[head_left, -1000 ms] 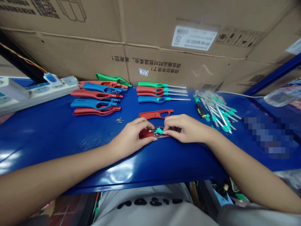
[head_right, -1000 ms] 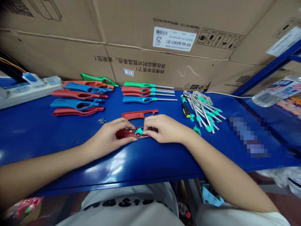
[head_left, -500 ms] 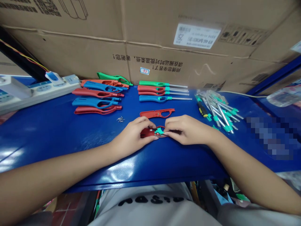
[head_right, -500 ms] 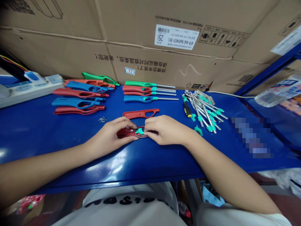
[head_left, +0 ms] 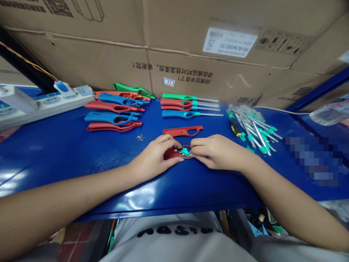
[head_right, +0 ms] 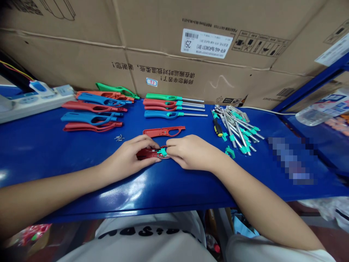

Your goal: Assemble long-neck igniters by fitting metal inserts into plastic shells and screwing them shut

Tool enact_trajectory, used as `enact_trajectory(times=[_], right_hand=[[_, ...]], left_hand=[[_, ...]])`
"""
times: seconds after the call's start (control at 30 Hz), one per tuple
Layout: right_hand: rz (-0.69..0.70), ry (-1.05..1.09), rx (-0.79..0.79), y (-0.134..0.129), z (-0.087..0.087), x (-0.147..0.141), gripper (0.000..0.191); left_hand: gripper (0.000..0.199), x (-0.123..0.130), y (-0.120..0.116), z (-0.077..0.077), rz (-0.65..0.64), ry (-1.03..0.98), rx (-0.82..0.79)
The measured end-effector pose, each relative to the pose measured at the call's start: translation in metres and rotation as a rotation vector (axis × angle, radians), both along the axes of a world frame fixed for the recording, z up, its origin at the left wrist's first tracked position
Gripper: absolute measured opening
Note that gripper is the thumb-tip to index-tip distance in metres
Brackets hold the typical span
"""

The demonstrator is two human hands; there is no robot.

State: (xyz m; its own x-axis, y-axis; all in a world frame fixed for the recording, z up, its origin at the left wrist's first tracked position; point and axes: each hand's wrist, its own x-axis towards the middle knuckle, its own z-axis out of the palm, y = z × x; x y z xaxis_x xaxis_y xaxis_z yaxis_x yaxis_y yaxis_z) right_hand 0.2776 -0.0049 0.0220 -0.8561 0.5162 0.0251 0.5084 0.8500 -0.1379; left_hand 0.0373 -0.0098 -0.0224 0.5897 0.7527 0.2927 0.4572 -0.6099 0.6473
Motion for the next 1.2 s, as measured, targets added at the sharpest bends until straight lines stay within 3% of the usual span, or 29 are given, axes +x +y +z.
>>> enact_trajectory(times=[0.23, 0.4, 0.73, 0.93, 1.2], right_hand=[[-0.117, 0.18, -0.264, 0.004, -0.003, -0.003, 0.018], [-0.218, 0.318, -0.425, 0.011, -0.008, -0.002, 0.014], [-0.288, 0.263, -0.406, 0.013, 0.005, 0.013, 0.024], [-0.263, 0.155, -0.487, 0.013, 0.009, 0.016, 0.014], [-0.217, 0.11, -0.358, 0.012, 0.006, 0.012, 0.012]], left_hand=[[0.021, 0.0, -0.002, 0.002, -0.064, 0.051, 0.069], [0.033, -0.002, -0.005, 0.003, -0.076, 0.139, 0.157], [0.037, -0.003, -0.02, 0.013, -0.041, 0.381, 0.455], [0.037, -0.002, -0.022, 0.014, -0.047, 0.439, 0.43], [0.033, -0.002, -0.025, 0.017, 0.0, 0.512, 0.433]])
